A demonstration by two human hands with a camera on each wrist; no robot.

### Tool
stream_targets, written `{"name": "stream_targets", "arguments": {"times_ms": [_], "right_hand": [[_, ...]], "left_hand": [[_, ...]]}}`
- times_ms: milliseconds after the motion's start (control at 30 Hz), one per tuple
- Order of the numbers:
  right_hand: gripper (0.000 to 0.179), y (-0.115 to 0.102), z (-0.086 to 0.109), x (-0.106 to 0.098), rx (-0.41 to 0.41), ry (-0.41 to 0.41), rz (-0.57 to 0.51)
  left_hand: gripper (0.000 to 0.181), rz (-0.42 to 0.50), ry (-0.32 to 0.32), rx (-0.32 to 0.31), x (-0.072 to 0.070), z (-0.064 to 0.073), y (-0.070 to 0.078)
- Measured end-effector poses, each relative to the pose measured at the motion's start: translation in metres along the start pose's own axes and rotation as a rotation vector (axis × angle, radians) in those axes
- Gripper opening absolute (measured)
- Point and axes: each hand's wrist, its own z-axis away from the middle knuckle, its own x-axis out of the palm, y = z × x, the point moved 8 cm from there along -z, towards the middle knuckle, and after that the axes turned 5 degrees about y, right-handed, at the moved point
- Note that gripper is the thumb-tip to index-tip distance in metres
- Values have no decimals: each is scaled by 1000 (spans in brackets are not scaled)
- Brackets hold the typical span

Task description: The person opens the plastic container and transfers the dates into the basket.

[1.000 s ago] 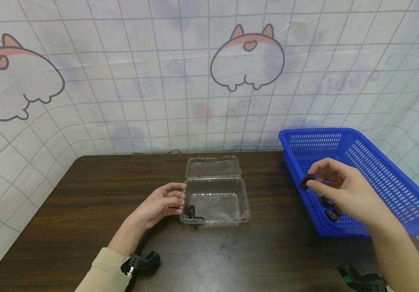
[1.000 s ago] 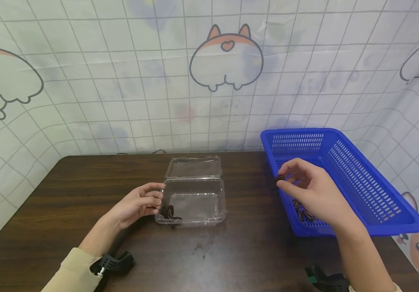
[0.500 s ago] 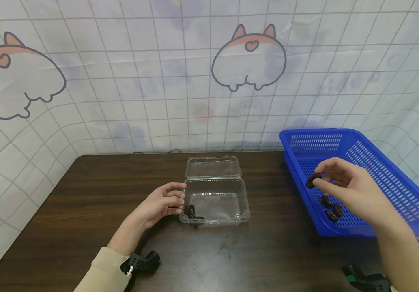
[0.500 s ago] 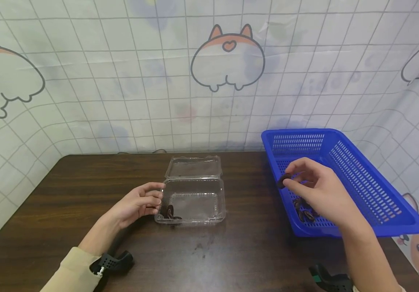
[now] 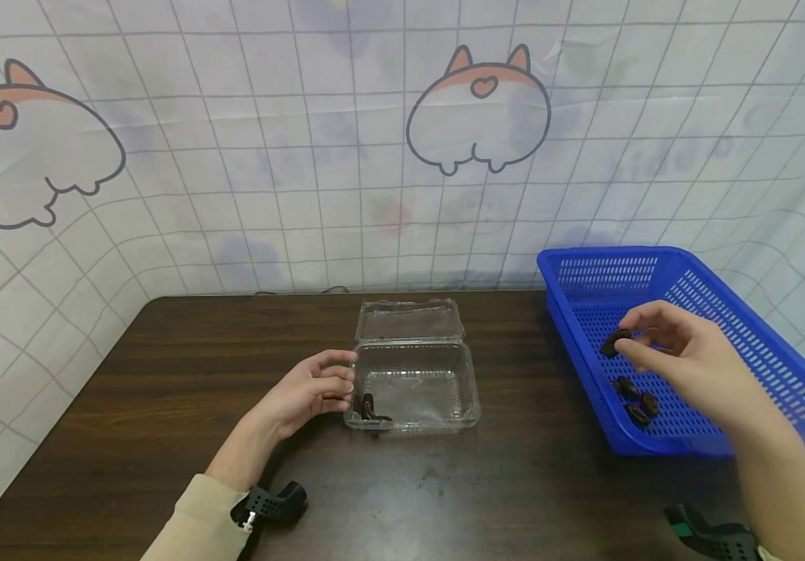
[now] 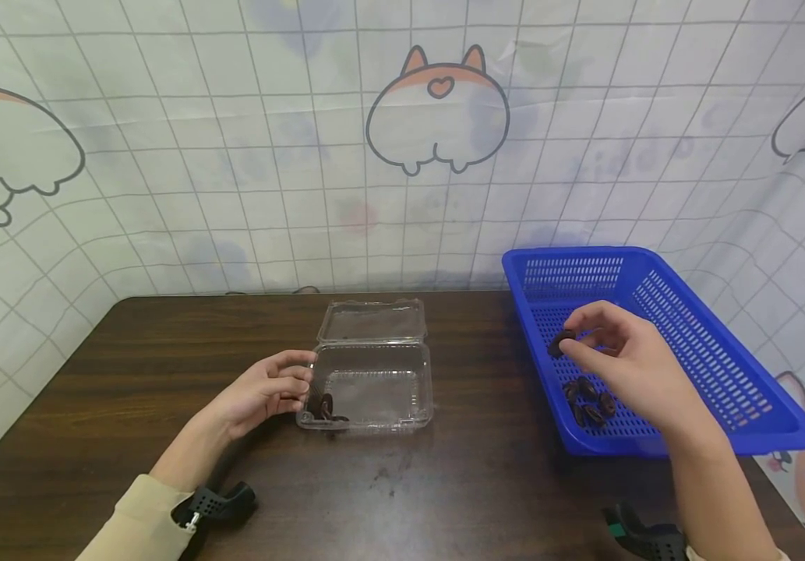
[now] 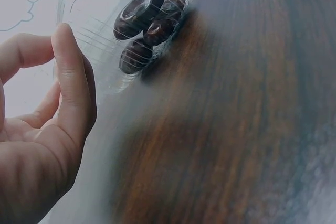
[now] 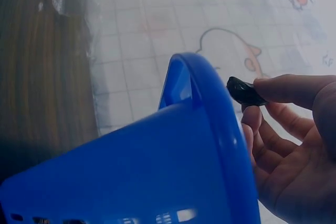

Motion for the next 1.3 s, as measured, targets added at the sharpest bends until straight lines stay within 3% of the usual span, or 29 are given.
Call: {"name": "stream_targets", "arguments": {"times_ms": [567, 867, 1300], "right_hand": [[23, 15, -1, -10, 53, 18, 2], [25, 24, 1, -15, 75, 19, 55], [26, 35, 4, -15, 101, -67, 98]], "left_hand": [[57, -4, 5, -6, 0, 0, 0], [58, -9, 8, -10, -1, 0, -1], [58, -24, 0, -9, 0, 0, 0]]}}
